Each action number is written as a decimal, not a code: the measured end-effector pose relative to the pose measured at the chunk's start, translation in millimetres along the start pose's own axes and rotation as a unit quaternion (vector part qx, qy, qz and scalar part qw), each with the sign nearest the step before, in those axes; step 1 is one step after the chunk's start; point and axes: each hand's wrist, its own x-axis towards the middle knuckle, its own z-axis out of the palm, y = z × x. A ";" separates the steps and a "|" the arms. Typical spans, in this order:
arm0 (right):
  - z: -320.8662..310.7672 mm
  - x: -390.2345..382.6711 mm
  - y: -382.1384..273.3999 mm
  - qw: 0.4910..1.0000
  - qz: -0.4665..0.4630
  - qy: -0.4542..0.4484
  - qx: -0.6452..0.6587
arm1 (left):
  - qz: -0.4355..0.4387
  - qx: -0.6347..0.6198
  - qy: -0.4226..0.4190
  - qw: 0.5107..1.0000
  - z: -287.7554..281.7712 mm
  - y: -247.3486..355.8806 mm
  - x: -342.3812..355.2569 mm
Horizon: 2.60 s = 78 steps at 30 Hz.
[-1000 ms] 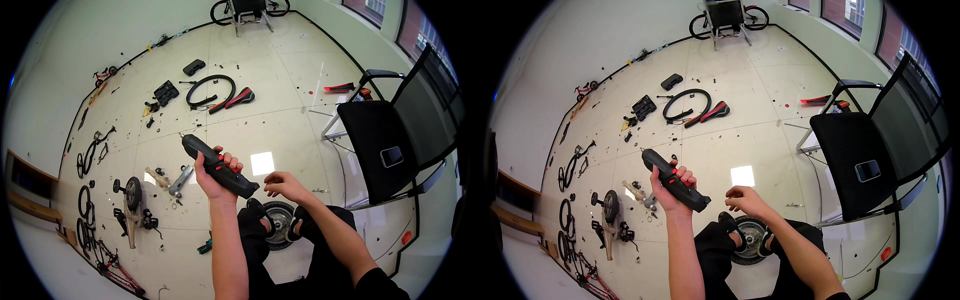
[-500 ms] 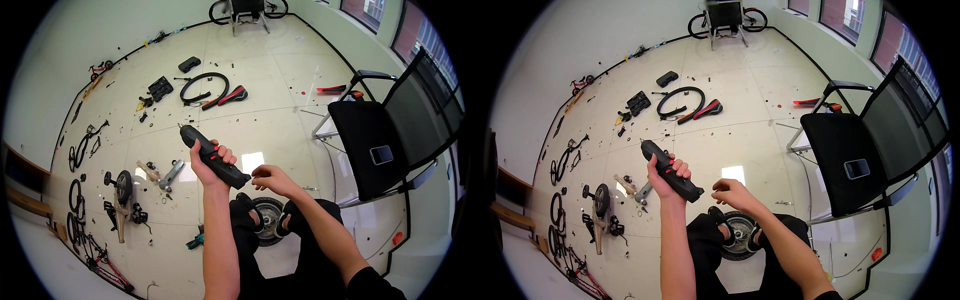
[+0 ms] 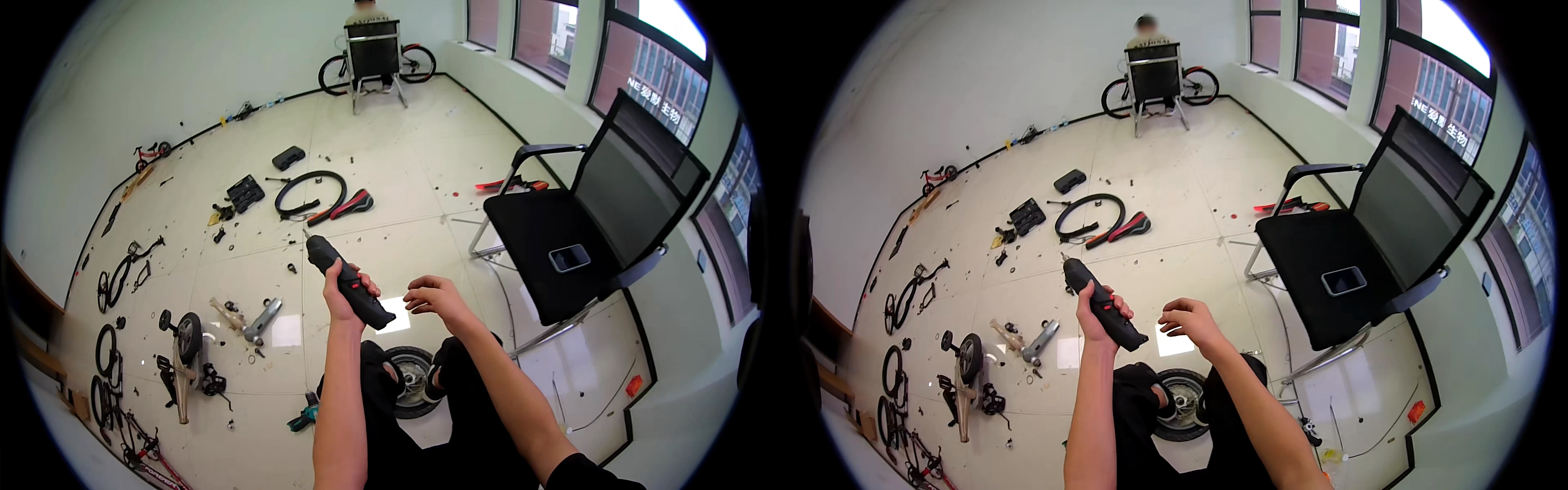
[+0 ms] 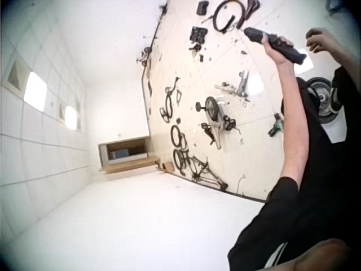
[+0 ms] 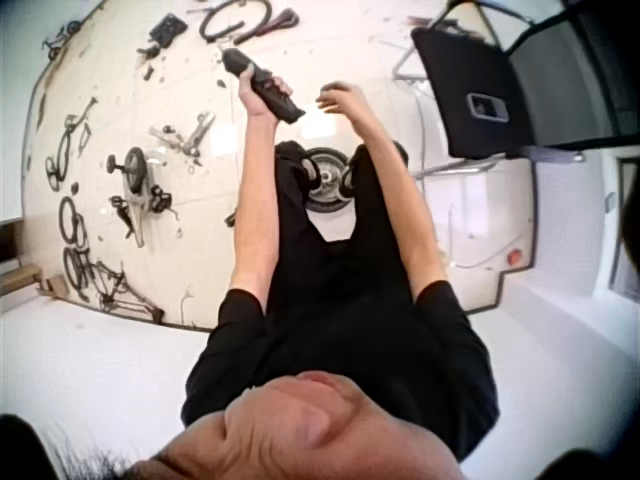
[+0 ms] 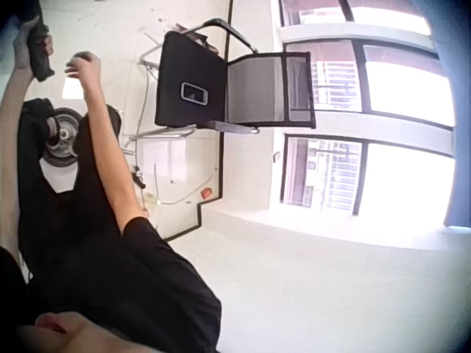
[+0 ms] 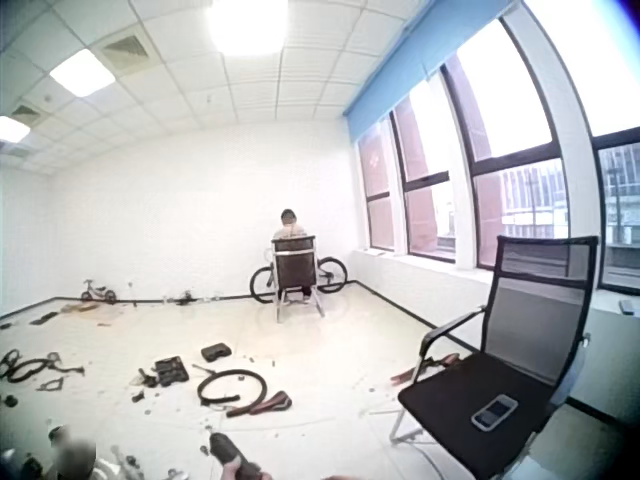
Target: The person sits on a chair and uses a cordless electric screwdriver to work on a bicycle wheel hub held between their legs. They repeatedly tighten or loosen screws on the hub while surrounded by scattered bicycle parts and tools on the floor.
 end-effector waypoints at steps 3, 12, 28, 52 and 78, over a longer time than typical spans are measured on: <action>1.5 -28.7 -27.5 0.999 -0.036 0.001 -0.010 | 0.010 0.076 -0.018 0.997 8.7 -5.0 -19.2; 46.9 -83.8 -40.1 0.992 -0.120 -0.028 0.017 | 0.088 0.180 -0.040 0.979 35.3 6.7 -98.3; 120.6 -43.4 -28.1 0.989 -0.059 -0.113 0.070 | 0.072 0.029 -0.027 0.997 3.9 55.0 -105.1; 18.9 112.2 37.6 0.984 0.044 0.019 0.173 | -0.060 0.063 0.021 0.996 28.6 -22.1 77.0; 20.3 91.0 8.2 0.990 -0.056 -0.018 0.129 | -0.113 -0.238 0.065 0.962 -21.0 -23.1 114.7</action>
